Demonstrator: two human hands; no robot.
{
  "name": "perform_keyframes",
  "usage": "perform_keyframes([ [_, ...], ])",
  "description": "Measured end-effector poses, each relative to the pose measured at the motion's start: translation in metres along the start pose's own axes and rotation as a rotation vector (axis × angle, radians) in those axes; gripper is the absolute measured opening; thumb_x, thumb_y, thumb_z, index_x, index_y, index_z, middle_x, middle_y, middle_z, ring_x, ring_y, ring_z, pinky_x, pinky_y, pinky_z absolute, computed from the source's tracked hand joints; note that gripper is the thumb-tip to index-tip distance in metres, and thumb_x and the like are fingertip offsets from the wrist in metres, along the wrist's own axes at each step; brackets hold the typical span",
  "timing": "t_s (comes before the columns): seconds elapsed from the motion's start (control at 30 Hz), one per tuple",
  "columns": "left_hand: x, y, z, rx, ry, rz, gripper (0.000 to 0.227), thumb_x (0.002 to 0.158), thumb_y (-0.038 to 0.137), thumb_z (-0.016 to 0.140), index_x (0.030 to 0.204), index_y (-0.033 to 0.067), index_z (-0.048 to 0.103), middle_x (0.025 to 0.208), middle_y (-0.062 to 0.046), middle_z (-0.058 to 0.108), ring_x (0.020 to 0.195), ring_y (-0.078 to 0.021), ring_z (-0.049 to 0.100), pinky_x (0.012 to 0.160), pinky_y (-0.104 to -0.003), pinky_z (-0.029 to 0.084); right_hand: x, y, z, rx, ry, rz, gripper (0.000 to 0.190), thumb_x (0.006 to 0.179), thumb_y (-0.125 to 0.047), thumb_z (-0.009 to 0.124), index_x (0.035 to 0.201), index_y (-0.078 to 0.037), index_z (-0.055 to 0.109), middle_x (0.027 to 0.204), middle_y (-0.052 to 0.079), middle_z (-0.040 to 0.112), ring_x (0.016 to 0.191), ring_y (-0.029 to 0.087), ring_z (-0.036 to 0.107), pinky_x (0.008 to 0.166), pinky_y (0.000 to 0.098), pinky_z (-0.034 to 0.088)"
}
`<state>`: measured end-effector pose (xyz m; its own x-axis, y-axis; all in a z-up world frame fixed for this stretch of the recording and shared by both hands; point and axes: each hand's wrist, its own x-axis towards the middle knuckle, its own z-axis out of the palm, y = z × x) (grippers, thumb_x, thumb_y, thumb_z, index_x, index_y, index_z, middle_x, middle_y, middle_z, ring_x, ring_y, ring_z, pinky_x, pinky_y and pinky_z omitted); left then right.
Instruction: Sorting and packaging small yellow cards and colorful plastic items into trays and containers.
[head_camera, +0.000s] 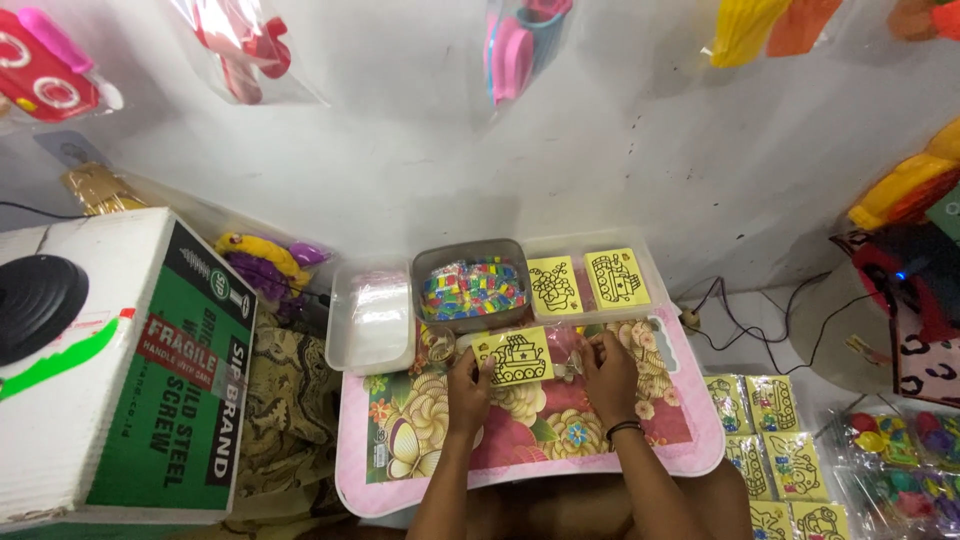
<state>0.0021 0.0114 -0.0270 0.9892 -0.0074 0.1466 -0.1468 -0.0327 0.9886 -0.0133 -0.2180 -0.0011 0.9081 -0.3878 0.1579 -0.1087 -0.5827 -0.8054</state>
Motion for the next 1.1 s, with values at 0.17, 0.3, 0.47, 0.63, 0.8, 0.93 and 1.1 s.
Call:
perform_keyframes([
  [0.17,-0.002,0.016,0.003,-0.013,0.001,-0.007,0.026,0.106,0.024,0.051,0.095,0.0061,0.066,0.068,-0.004,0.061,0.064,-0.0118,0.051,0.063,-0.032,0.048,0.001,0.006,0.003,-0.072,-0.008,0.003,0.018,0.1,-0.022,0.065,0.094,-0.006,0.065,0.071,0.018,0.069,0.078,0.043,0.071,0.072,0.0523,0.055],
  [0.3,0.0,-0.005,0.006,0.11,0.053,-0.013,0.02,0.099,0.023,0.06,0.093,0.0056,0.065,0.072,-0.001,0.061,0.06,-0.0112,0.048,0.057,-0.029,0.041,0.003,0.018,0.009,-0.113,0.031,-0.071,0.022,0.077,0.002,0.071,0.092,-0.011,0.061,0.077,0.002,0.067,0.065,0.021,0.06,0.062,0.0364,0.046],
  [0.47,-0.003,0.004,0.007,0.108,0.035,-0.042,0.022,0.098,0.025,0.059,0.102,0.0051,0.068,0.08,-0.003,0.067,0.066,-0.0122,0.055,0.062,-0.029,0.046,0.001,0.018,0.009,-0.075,0.052,-0.08,0.011,0.094,-0.02,0.066,0.09,-0.01,0.062,0.073,0.002,0.066,0.06,0.019,0.06,0.06,0.0358,0.047],
  [0.63,-0.004,0.015,0.009,0.045,0.039,-0.127,0.025,0.098,0.021,0.058,0.113,0.0045,0.069,0.09,-0.006,0.075,0.073,-0.013,0.065,0.067,-0.029,0.052,0.002,0.03,0.015,-0.071,0.075,-0.134,0.033,0.072,0.01,0.064,0.097,-0.011,0.062,0.078,0.001,0.058,0.063,0.019,0.053,0.059,0.0338,0.042],
  [0.8,-0.003,0.022,0.009,0.021,0.029,-0.177,0.024,0.098,0.017,0.058,0.115,0.0049,0.069,0.094,-0.006,0.078,0.076,-0.0133,0.069,0.068,-0.029,0.055,0.002,0.034,0.021,-0.267,0.082,-0.124,0.006,0.091,-0.016,0.063,0.09,-0.014,0.058,0.088,-0.001,0.057,0.067,0.022,0.057,0.063,0.0381,0.046],
  [0.93,-0.001,0.005,0.009,0.135,0.038,-0.148,0.027,0.099,0.03,0.056,0.11,0.0076,0.068,0.081,-0.003,0.068,0.066,-0.0129,0.056,0.062,-0.031,0.047,0.003,0.032,0.017,-0.239,0.032,-0.092,0.002,0.092,-0.013,0.062,0.092,-0.011,0.061,0.093,0.001,0.06,0.072,0.021,0.057,0.065,0.0364,0.047],
  [1.1,0.003,-0.001,0.007,0.159,0.037,-0.063,0.025,0.098,0.026,0.058,0.11,0.0054,0.067,0.086,-0.005,0.071,0.068,-0.0144,0.061,0.063,-0.032,0.05,0.006,0.033,0.019,-0.263,0.053,-0.098,0.007,0.092,-0.013,0.065,0.088,-0.01,0.06,0.082,0.003,0.057,0.067,0.021,0.054,0.063,0.0366,0.045],
])
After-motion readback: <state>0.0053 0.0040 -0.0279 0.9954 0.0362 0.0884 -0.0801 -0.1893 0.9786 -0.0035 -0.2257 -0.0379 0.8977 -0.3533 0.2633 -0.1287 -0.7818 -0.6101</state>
